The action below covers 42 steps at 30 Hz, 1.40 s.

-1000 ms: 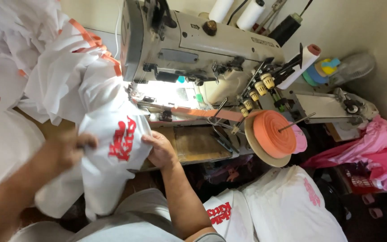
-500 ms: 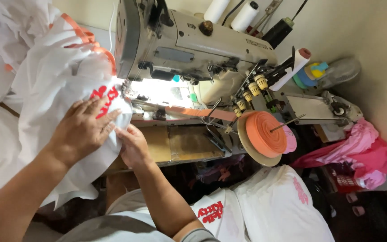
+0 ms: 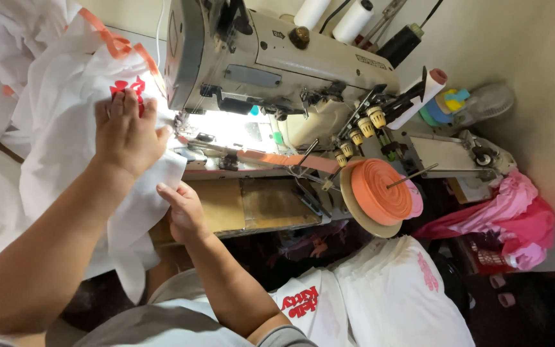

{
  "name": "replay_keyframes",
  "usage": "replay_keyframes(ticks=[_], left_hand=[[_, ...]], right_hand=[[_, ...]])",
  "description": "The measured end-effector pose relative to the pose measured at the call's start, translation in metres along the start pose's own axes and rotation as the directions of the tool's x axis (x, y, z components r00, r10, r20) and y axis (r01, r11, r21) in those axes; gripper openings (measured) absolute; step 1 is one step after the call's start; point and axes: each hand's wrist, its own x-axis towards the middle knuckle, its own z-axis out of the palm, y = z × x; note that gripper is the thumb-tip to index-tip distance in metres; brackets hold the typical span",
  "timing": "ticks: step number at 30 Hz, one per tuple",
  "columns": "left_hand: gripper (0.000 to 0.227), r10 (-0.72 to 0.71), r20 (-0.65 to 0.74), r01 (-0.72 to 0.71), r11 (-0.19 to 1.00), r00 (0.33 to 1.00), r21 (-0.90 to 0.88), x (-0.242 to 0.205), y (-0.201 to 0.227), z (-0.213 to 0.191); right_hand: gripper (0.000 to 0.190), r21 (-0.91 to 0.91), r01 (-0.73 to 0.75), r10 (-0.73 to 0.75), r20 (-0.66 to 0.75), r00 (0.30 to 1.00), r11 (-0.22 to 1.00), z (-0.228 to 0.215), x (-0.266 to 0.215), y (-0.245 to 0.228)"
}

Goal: Using an industrial sewing machine to stitch the edges of white fabric bags with printed logos.

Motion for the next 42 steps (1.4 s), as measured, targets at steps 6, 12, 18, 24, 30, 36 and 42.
replay_keyframes(ticks=[6,12,18,24,30,36,42], left_hand=[[0.03,0.266,0.134,-0.202,0.909,0.955,-0.364,-0.038,0.02,-0.06],[0.037,0.19,0.174,-0.143,0.958,0.966,-0.25,-0.017,0.021,-0.072],[0.042,0.148,0.312,-0.029,0.934,0.939,-0.355,-0.004,0.006,-0.017],[0.035,0.128,-0.05,-0.132,0.987,0.991,-0.092,-0.011,-0.017,0.023],[0.014,-0.203,0.109,0.229,0.809,0.973,-0.541,-0.06,0.016,-0.128],[0.028,-0.19,0.628,0.479,0.813,0.755,-0.33,-0.164,-0.011,-0.12],[0.015,0.026,0.367,0.109,0.934,0.93,-0.342,-0.048,-0.049,-0.103]], right_hand=[[0.003,0.041,0.01,-0.009,-0.024,1.0,0.999,-0.005,0.002,0.006],[0.006,0.087,0.065,-0.061,-0.045,0.997,0.994,0.011,-0.007,0.0],[0.003,0.044,0.077,-0.075,-0.042,0.996,0.996,0.011,-0.014,-0.007],[0.01,-0.13,0.153,-0.162,-0.061,0.985,0.98,0.018,-0.009,-0.031],[0.006,-0.166,0.063,-0.06,0.024,0.998,0.984,0.0,0.008,-0.062],[0.016,-0.214,-0.065,0.091,0.112,0.99,0.975,-0.001,-0.024,-0.097],[0.022,-0.029,-0.053,0.057,0.131,0.99,0.998,-0.011,-0.025,-0.089]])
